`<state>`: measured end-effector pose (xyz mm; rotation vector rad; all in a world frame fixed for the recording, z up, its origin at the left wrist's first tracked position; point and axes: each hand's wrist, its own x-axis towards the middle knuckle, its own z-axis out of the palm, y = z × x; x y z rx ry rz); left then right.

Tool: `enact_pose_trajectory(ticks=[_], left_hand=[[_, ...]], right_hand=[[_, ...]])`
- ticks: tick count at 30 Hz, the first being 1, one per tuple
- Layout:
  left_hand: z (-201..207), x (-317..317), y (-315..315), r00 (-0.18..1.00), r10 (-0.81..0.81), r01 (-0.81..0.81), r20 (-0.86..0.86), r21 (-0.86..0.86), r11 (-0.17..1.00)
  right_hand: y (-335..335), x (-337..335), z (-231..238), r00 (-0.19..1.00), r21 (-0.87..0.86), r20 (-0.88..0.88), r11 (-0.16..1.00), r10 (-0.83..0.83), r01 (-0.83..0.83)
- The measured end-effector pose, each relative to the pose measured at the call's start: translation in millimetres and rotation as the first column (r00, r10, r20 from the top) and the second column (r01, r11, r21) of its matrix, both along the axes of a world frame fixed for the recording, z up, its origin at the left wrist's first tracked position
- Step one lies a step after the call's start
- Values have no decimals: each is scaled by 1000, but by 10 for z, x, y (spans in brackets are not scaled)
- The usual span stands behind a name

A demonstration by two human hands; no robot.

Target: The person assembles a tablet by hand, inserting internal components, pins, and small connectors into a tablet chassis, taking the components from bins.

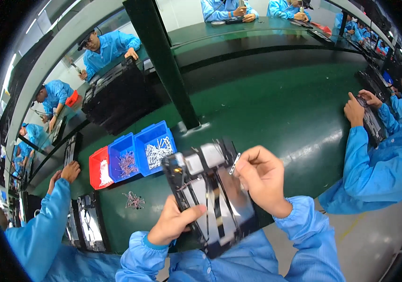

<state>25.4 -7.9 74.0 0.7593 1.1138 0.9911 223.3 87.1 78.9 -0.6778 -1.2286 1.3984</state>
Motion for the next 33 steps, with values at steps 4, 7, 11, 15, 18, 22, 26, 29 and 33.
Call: enact_pose_trajectory(ticks=[4, 7, 11, 15, 18, 22, 26, 29, 33], left_hand=[[-143, 101, 285, 845, 489, -212, -219, 701, 681], [-341, 111, 439, 616, 743, -99, -262, 910, 403], [-416, 26, 438, 480, 818, 96, -317, 946, 310], [-440, -56, 397, 426, 844, 139, -327, 945, 296], [-481, -83, 392, 472, 802, 102, -367, 926, 364], [-435, -92, 391, 445, 817, 112, -366, 928, 355], [-437, -75, 386, 445, 814, 115, -373, 925, 362], [-447, -63, 381, 444, 811, 116, -382, 921, 371], [-447, -84, 374, 415, 830, 147, -374, 927, 345]], right_hand=[[36, -157, 622, 978, -57, -95, 980, 186, -192], [-2, -355, 756, 948, 0, -85, 951, 308, -309], [-52, -537, 748, 902, 119, -37, 898, 430, -424], [-116, -668, 681, 908, 170, -37, 898, 417, -405], [-100, -688, 640, 914, 163, -41, 905, 403, -392], [-73, -679, 637, 908, 162, -33, 898, 419, -408], [-58, -665, 619, 899, 153, -22, 890, 438, -430], [-72, -679, 594, 903, 192, -35, 890, 428, -414], [-90, -685, 595, 901, 204, -36, 885, 433, -418]])
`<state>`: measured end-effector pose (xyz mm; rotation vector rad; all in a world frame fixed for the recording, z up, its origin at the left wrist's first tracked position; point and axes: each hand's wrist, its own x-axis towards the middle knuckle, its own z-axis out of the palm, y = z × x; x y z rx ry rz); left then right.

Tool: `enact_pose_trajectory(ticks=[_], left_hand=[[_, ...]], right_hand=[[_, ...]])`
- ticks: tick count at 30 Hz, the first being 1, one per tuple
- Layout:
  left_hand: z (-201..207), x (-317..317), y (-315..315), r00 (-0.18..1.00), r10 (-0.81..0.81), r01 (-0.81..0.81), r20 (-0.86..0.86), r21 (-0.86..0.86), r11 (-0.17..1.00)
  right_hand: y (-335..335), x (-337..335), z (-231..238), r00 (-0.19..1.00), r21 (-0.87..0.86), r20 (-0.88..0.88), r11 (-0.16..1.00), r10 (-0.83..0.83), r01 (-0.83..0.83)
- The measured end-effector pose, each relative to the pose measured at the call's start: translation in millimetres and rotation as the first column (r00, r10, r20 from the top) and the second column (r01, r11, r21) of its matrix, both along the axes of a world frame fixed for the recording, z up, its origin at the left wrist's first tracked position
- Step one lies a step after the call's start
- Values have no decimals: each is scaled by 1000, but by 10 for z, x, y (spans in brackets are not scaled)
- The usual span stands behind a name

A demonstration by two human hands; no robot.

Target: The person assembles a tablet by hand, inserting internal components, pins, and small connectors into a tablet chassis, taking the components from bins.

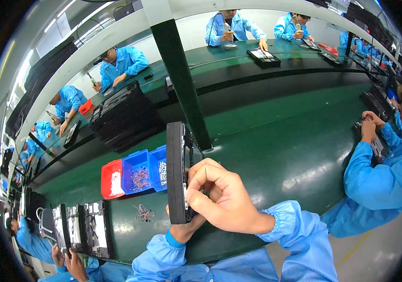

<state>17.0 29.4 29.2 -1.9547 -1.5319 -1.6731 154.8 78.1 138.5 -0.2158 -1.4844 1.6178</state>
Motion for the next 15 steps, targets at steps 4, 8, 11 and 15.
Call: enact_pose_trajectory(ticks=[4, 8, 11, 15], left_hand=[[-53, -8, -6, 999, -34, 34, 26, -24, 999], [-91, -26, -20, 999, -48, 49, 17, -45, 998], [-91, -26, -39, 998, -58, 60, 32, -55, 997], [-16, -8, -41, 998, -56, 57, 17, -66, 996]], right_hand=[[0, 21, -2, 1000, 16, 12, 1000, -9, 9], [-1, 21, -9, 1000, -2, 1, 1000, 6, -6], [-8, 26, -16, 1000, 0, -12, 1000, 18, -18], [-3, 32, -20, 999, -18, -26, 1000, 22, -22]])
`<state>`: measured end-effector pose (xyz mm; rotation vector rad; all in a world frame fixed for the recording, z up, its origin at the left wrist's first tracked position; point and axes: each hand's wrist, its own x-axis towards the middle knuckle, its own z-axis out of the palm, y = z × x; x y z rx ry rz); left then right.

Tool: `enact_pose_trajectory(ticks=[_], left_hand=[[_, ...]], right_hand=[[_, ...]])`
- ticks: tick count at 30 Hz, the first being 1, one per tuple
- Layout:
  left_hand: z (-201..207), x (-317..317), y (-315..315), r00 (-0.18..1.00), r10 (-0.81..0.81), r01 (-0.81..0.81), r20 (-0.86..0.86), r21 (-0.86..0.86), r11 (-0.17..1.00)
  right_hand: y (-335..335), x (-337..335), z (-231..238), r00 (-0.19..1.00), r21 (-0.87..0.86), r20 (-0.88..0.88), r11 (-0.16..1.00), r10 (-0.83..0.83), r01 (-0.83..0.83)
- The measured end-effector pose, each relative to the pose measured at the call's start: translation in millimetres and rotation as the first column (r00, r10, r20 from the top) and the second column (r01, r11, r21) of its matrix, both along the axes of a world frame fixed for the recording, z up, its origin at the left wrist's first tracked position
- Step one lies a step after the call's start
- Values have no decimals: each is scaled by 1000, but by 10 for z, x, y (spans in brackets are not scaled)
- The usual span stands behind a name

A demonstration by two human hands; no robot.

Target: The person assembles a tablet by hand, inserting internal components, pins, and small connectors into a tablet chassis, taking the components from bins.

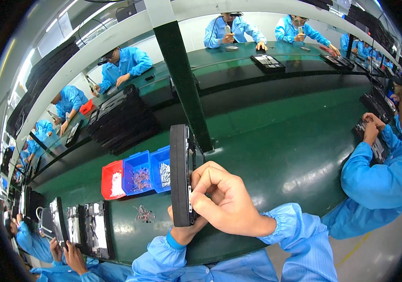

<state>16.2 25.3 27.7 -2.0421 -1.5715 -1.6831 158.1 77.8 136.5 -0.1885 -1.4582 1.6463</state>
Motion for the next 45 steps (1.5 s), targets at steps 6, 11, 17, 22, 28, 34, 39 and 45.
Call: enact_pose_trajectory(ticks=[6, 11, 17, 22, 28, 34, 39, 45], left_hand=[[19, -21, -11, 999, -7, 6, -50, -10, 1000], [49, 1, -15, 999, -21, 20, -27, -24, 1000], [62, 5, -5, 997, -13, 13, -70, 5, 1000], [76, 27, 5, 996, 6, -7, -91, -8, 1000], [72, 38, 19, 995, 30, -27, -95, 29, 999], [74, 54, 8, 993, 41, -40, -113, 9, 999], [42, 61, 15, 987, 51, -55, -153, -22, 998], [40, 18, 31, 997, 8, -7, -74, 20, 1000]], right_hand=[[-9, 7, 55, 998, 17, 52, 999, -43, 43], [20, 19, 45, 997, 16, 58, 999, -47, 46], [26, 45, 99, 996, 36, 82, 998, -45, 43], [30, 84, 129, 991, -40, 129, 999, -32, 37], [67, 102, 136, 991, -209, 128, 978, 28, -1], [106, 136, 136, 987, -205, 153, 979, 41, -9], [142, 151, 161, 987, -276, 138, 960, 88, -47], [121, 119, 148, 987, -244, 135, 968, 89, -54]])
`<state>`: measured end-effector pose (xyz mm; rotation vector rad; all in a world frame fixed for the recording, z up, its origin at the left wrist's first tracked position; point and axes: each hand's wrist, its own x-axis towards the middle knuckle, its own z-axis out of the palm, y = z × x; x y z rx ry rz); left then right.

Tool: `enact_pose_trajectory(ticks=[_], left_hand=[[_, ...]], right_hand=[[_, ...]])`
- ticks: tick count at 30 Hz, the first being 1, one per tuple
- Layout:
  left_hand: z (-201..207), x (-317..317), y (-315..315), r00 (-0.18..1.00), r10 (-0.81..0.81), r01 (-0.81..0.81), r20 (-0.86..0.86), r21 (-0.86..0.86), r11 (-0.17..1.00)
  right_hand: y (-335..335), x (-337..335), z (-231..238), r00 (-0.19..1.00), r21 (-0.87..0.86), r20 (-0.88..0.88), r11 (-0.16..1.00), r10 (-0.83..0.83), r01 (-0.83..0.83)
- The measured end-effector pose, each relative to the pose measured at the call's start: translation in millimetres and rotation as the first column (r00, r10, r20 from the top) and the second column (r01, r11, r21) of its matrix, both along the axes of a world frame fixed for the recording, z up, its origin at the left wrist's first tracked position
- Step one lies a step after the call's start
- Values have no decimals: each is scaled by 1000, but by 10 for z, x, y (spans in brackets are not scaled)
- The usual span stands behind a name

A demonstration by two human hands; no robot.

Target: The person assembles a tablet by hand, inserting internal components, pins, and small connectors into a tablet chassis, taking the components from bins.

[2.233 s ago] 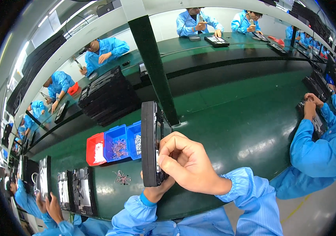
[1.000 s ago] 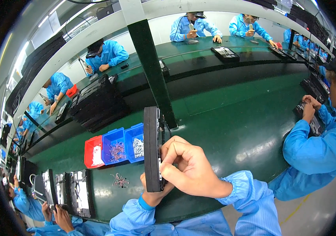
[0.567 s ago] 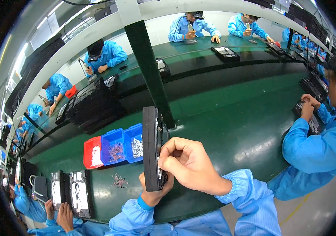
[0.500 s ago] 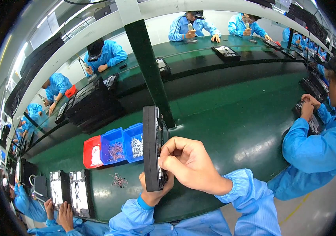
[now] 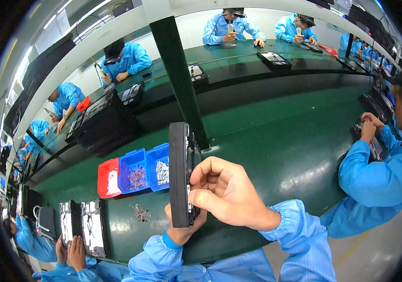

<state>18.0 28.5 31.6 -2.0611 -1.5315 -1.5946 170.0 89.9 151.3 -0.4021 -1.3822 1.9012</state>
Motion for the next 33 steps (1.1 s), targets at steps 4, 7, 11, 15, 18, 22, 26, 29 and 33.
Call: enact_pose_trajectory(ticks=[4, 7, 11, 15, 18, 22, 26, 29, 33], left_hand=[[59, -5, -23, 999, 10, -11, -35, -17, 1000], [75, -9, -33, 1000, -13, 13, -10, -24, 1000], [11, 9, -2, 1000, 16, -15, 22, -29, 999], [-5, 23, 5, 997, 27, -26, 76, -21, 999], [32, 22, -4, 996, 21, -18, 84, -32, 999], [46, 36, -12, 995, 16, -9, 102, -76, 997], [40, 26, -10, 995, -37, 41, 88, -46, 998], [73, 26, -2, 999, -48, 48, 26, -13, 999], [47, 37, -14, 998, 21, -19, 58, -30, 999]], right_hand=[[10, -2, -29, 1000, 37, -12, 999, 1, -1], [-4, -2, 2, 999, -3, -17, 1000, 27, -27], [-2, -2, -11, 1000, 5, -20, 1000, 23, -23], [-28, 3, -8, 999, 1, -33, 1000, 26, -26], [-44, -10, -7, 999, 6, -34, 1000, 4, -4], [-79, -6, -23, 1000, 5, -30, 1000, -8, 8], [-84, -3, -89, 998, 139, -47, 990, -31, 37], [-81, 7, -54, 999, 128, -34, 991, -34, 38], [-54, 11, -6, 1000, 25, 10, 999, -21, 21]])
